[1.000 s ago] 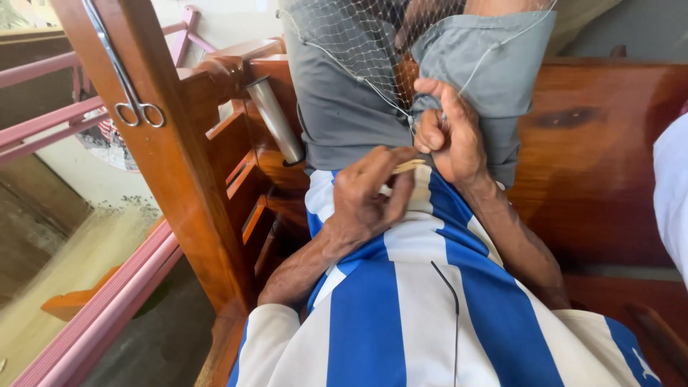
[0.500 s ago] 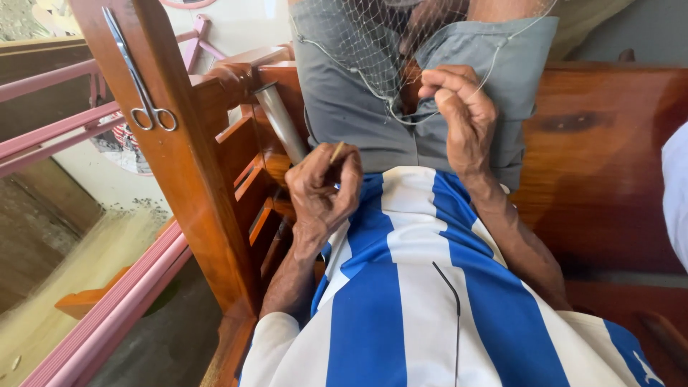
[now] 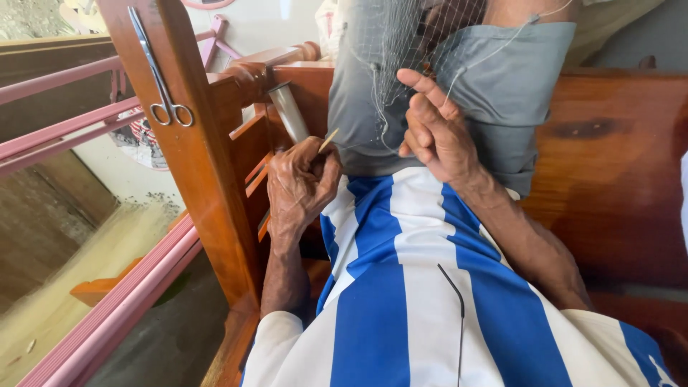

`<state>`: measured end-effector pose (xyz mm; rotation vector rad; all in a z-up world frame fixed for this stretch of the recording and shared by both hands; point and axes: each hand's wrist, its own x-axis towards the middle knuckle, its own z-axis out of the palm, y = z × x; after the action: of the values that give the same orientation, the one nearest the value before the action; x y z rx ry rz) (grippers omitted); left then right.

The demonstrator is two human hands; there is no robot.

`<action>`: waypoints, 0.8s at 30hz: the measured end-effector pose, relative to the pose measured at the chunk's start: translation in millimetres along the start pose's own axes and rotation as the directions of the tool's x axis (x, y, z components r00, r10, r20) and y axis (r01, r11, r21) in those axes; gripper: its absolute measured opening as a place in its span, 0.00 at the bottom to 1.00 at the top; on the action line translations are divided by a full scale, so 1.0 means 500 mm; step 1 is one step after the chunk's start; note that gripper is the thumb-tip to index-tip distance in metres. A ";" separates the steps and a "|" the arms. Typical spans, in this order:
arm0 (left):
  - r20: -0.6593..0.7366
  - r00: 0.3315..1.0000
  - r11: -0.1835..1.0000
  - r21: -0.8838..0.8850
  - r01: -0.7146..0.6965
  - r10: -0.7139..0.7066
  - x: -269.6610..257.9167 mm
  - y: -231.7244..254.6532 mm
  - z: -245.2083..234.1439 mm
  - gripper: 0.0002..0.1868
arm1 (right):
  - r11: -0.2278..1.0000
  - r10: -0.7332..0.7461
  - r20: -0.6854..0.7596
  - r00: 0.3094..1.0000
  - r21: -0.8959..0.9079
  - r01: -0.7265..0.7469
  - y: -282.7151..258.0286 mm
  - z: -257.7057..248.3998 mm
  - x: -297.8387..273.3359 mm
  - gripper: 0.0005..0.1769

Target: A person is using a wooden shuttle to weave or repair the mesh of a fishing net while sitting on a wooden bench.

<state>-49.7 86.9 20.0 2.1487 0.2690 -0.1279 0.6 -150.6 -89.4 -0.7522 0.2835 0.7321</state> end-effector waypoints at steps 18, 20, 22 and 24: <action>0.120 0.959 0.952 0.140 -0.271 0.255 -0.020 0.117 0.162 0.09 | 0.981 -0.188 -0.273 0.943 -0.101 0.166 0.013 -0.073 -0.037 0.12; 0.073 0.914 0.896 0.181 -0.405 0.399 -0.005 0.138 0.199 0.04 | 0.988 -0.143 -0.288 0.947 0.009 0.152 0.008 -0.075 -0.032 0.13; 0.033 0.904 0.897 0.114 -0.427 0.426 -0.013 0.146 0.256 0.07 | 0.989 -0.122 -0.272 0.955 0.052 0.141 0.014 -0.093 -0.026 0.12; -0.005 0.895 0.894 0.050 -0.446 0.446 -0.019 0.160 0.294 0.11 | 0.987 -0.095 -0.256 0.962 0.099 0.124 0.029 -0.119 -0.022 0.11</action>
<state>-38.1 -79.4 4.6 2.2024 -0.2264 0.1511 -16.3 -190.6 -133.9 -0.7456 0.5056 0.5102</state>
